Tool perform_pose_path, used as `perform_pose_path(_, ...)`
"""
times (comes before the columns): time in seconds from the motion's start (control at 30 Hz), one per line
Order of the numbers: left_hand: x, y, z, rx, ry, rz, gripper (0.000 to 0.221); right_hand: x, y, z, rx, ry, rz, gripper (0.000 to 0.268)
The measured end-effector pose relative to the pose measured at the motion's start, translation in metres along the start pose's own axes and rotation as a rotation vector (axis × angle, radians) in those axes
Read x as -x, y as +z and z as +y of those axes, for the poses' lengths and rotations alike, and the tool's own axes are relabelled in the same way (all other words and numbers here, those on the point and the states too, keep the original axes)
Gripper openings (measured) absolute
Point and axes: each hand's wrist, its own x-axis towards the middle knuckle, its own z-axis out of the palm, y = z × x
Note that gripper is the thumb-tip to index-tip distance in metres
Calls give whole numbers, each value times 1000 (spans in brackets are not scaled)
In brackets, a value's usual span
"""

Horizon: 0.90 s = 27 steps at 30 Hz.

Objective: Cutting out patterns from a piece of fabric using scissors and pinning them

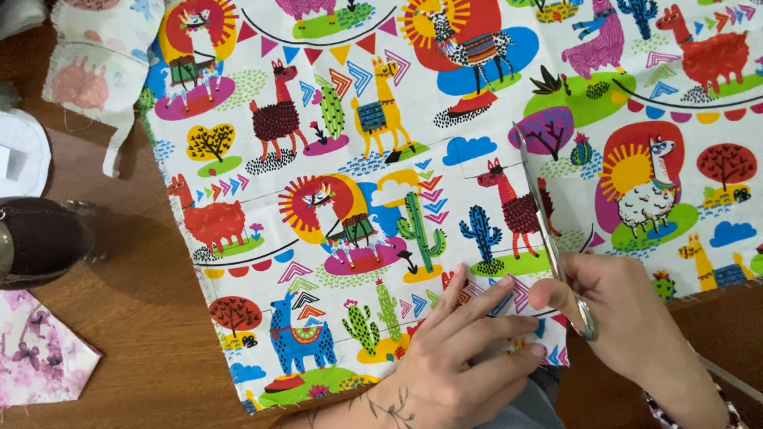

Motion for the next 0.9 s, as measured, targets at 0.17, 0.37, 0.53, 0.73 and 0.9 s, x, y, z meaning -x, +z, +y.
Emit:
perform_pose_path(0.17, -2, -2, 1, 0, -8, -7, 8, 1, -9, -3, -89, 4, -32, 45)
perform_pose_path(0.37, -6, -9, 4, 67, -76, 9, 7, -27, -43, 49, -100, 4, -272, 67)
perform_pose_path(0.53, -8, -16, 7, 131, -138, -6, 9, -68, -88, 39, 29, 227, -468, 61)
perform_pose_path(0.73, -7, -15, 6, 99, -158, 8, 6, -94, -104, -1, 14, 247, -516, 43)
perform_pose_path(0.9, -9, -17, 6, 84, -160, 22, 4, -109, -106, 16, 14, 201, -548, 22)
